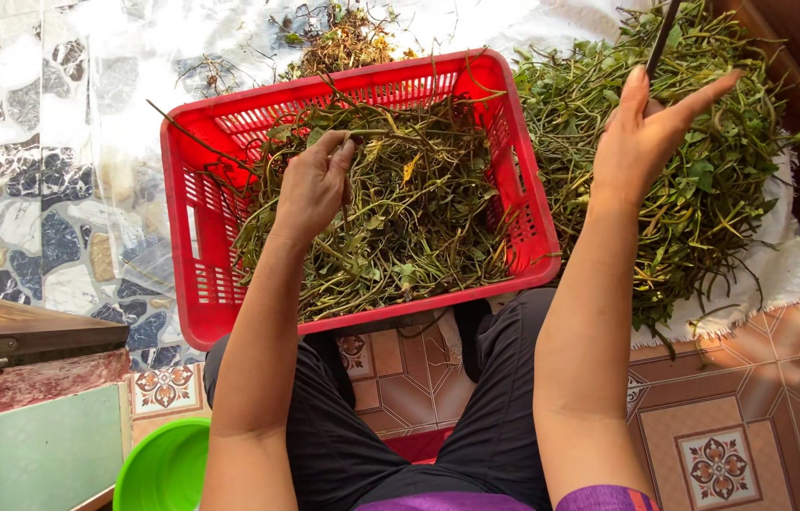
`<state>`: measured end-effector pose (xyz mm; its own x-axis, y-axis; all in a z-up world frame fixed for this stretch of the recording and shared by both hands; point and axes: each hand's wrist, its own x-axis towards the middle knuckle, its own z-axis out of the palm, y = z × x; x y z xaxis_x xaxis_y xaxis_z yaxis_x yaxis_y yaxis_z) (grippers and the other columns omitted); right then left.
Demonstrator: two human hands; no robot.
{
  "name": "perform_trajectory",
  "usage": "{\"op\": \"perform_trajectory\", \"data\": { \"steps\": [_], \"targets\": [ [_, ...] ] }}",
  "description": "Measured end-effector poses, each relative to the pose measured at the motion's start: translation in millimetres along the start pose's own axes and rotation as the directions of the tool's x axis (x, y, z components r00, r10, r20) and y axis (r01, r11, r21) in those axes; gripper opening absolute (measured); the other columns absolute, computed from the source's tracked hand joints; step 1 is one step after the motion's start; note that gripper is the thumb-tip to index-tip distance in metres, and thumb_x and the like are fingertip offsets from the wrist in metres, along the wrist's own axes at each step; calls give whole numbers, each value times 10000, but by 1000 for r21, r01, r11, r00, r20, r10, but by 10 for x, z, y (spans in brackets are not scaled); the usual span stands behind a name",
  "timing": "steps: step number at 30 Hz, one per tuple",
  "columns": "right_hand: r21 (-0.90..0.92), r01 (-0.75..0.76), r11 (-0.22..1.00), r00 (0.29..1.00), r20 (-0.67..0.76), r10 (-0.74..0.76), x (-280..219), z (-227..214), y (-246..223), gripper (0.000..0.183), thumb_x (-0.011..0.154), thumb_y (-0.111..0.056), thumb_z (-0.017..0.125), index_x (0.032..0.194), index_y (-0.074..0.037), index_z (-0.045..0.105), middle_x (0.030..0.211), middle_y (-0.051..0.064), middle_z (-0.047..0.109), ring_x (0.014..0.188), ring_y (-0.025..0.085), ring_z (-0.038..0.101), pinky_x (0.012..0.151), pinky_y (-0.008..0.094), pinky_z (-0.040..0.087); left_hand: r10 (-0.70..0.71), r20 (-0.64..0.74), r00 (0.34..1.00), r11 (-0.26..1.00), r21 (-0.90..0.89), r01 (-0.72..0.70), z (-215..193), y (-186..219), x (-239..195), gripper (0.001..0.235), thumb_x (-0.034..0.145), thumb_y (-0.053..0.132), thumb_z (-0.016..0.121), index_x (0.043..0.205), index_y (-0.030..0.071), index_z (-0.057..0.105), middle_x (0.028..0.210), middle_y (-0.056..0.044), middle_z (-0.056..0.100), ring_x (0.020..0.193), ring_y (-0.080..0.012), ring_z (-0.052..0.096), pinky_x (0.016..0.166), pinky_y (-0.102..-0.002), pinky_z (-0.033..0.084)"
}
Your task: The person sits on the floor and uses a knife to trim vegetable stems from a red basket. They cut the stems and place the trimmed pieces onto a white cloth beside the basket.
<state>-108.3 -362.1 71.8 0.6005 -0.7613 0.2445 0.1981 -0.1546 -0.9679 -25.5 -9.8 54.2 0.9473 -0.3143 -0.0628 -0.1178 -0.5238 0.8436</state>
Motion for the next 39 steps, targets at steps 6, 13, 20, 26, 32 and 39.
{"op": "perform_trajectory", "data": {
  "steps": [6,13,20,26,32,39],
  "targets": [
    [266,-185,946,930,358,81,-229,319,-139,704,1103,-316,716,1651,20,428,838,-23,553,630,71,530,490,242,402,165,88,982,860,-501,-100,-77,-18,-29,337,1122,282,501,1333,63,648,652,47,547,535,-46,524,490,-235,435],
    [52,-513,857,310,942,129,-717,890,-388,788,992,-453,665,1594,-49,357,675,-30,533,553,42,485,459,205,376,192,255,948,738,-674,32,-68,-61,-62,354,1117,268,493,1381,73,625,642,76,514,512,-11,415,464,-194,296],
    [-252,-121,960,611,743,272,-780,1099,-255,563,1025,-403,606,1483,-77,568,602,-66,512,472,34,415,416,226,323,187,213,959,723,-691,13,-55,-171,-22,351,1126,273,502,1366,55,639,650,58,529,527,-24,420,482,-199,313],
    [-188,1,982,677,723,137,-747,947,-423,572,1054,-367,621,1543,-88,520,667,-82,507,561,50,447,502,269,348,127,225,966,589,-801,108,-159,-154,8,308,1111,223,451,1289,47,630,651,1,588,483,-44,417,446,-204,318],
    [-170,188,967,455,888,67,-1027,1082,-502,745,991,-379,699,1620,-171,358,588,-66,446,575,50,482,958,209,351,112,353,929,285,-907,310,-137,-184,-21,213,1106,141,434,1134,28,613,678,-47,608,443,-78,407,484,-257,378],
    [-227,267,936,467,881,80,-1057,1161,-371,554,1028,-274,732,1553,-236,555,761,13,556,669,73,445,635,293,445,203,393,897,166,-916,364,-82,-266,-46,230,1127,169,444,1046,29,607,638,-41,569,426,-78,386,505,-296,386]
  ]
}}
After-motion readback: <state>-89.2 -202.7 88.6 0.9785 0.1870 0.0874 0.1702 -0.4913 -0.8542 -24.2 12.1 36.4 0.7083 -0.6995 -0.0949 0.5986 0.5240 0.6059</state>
